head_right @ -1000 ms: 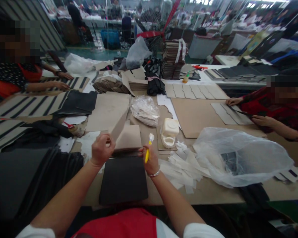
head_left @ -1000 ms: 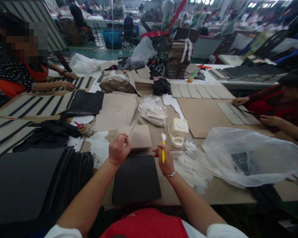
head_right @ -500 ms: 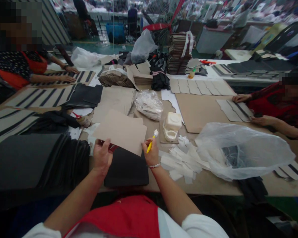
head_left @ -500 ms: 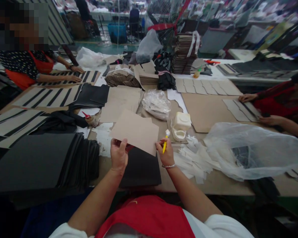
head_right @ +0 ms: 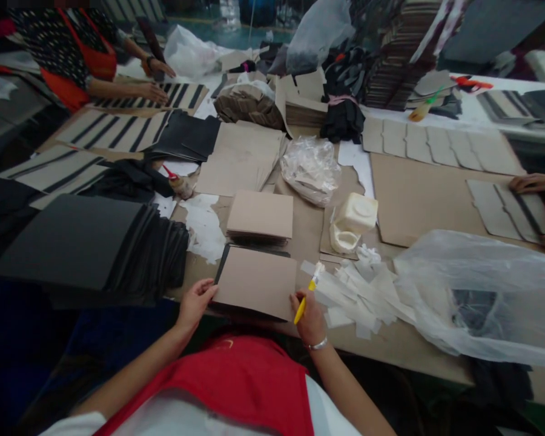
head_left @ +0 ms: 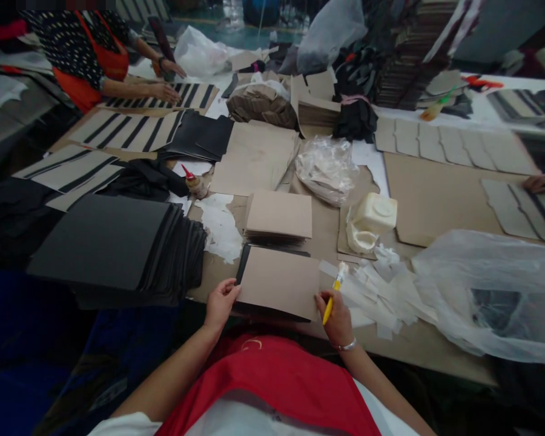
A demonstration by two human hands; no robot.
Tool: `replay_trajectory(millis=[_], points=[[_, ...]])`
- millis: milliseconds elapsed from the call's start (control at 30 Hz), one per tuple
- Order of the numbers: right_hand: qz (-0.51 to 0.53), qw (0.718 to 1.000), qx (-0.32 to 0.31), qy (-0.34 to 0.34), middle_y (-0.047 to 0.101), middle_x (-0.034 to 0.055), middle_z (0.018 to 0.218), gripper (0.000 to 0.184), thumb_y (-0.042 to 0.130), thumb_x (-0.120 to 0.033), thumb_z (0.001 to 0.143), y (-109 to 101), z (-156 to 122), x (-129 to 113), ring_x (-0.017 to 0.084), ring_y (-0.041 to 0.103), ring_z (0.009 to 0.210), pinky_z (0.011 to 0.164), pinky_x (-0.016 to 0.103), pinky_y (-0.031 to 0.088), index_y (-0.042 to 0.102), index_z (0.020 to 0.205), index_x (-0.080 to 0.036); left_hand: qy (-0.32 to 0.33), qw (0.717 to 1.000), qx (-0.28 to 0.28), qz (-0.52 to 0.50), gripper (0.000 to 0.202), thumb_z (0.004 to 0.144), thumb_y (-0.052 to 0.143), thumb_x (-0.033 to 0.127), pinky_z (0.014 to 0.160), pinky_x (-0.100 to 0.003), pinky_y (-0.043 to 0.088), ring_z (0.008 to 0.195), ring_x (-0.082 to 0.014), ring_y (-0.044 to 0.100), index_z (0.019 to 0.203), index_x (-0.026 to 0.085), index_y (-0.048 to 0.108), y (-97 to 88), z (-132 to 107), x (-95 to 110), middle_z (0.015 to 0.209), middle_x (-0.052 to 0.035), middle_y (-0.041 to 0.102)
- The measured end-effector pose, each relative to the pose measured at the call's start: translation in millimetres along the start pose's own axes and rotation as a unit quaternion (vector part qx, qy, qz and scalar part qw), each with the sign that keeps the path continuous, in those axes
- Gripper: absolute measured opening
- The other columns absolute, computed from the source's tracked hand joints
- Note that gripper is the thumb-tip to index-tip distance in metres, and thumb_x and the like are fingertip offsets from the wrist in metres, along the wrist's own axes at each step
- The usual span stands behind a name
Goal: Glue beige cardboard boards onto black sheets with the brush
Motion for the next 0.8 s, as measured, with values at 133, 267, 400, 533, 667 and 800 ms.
replay_trajectory(millis=[133,267,400,533,667,800], points=[[-0.011,1.000,-0.004,-0.015,0.062,0.0060,0.076,0.026,0.043,-0.044,0.088,15.2,3.7,-1.6,0.017,0.061,0.065,0.058,0.029,0.047,0.049,0.090,-0.018,0.020,0.996,-0.012,0.086,0.029,0.066,0.064,0.039,0.070,-0.027,0.047,0.073,-0.0169,0.062,0.081,0.014,0.069,-3.5,10.4,-0.3,0.077,-0.0054,0.070],[-0.008,1.000,-0.010,-0.018,0.062,0.0067,0.075,0.027,0.043,-0.044,0.088,21.9,10.7,-1.6,0.018,0.060,0.065,0.059,0.030,0.048,0.050,0.089,-0.018,0.023,0.994,-0.020,0.108,0.027,0.068,0.061,0.039,0.068,-0.028,0.047,0.071,-0.0179,0.063,0.077,0.015,0.070,-1.3,17.9,-1.3,0.075,-0.0045,0.070],[-0.008,1.000,-0.018,-0.004,0.061,0.0062,0.074,0.029,0.041,-0.046,0.088,26.9,15.1,0.8,0.017,0.060,0.063,0.059,0.030,0.047,0.050,0.087,-0.018,0.020,0.993,-0.021,0.115,0.027,0.068,0.060,0.039,0.067,-0.027,0.047,0.072,-0.0178,0.063,0.077,0.015,0.070,1.3,23.0,-2.1,0.075,-0.0049,0.071],[-0.001,0.999,-0.042,0.011,0.061,0.0062,0.074,0.031,0.039,-0.047,0.087,31.9,16.3,2.7,0.017,0.059,0.061,0.059,0.029,0.046,0.050,0.087,-0.018,0.011,0.992,-0.023,0.121,0.027,0.067,0.060,0.039,0.064,-0.026,0.047,0.069,-0.0174,0.062,0.075,0.015,0.070,2.5,25.5,-3.3,0.072,-0.0045,0.070],[-0.002,0.998,-0.051,0.023,0.062,0.0074,0.075,0.031,0.040,-0.047,0.086,34.4,16.2,5.3,0.018,0.060,0.061,0.057,0.030,0.046,0.050,0.089,-0.018,0.009,0.992,-0.020,0.128,0.026,0.067,0.060,0.039,0.062,-0.026,0.046,0.066,-0.0173,0.062,0.073,0.016,0.070,2.7,26.7,-3.4,0.069,-0.0040,0.069],[-0.002,0.998,-0.049,0.039,0.063,0.0079,0.077,0.026,0.042,-0.044,0.086,37.1,17.0,9.5,0.020,0.061,0.064,0.060,0.032,0.048,0.050,0.091,-0.019,0.014,0.991,-0.014,0.136,0.025,0.066,0.061,0.039,0.064,-0.026,0.045,0.068,-0.0180,0.062,0.071,0.016,0.070,2.7,28.8,-3.0,0.070,-0.0042,0.070]])
Point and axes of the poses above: each hand's wrist, its own z-axis towards the middle knuckle, its own y-axis out of the palm, x = y × z, the point moved 9 cm from there along z, towards the middle knuckle
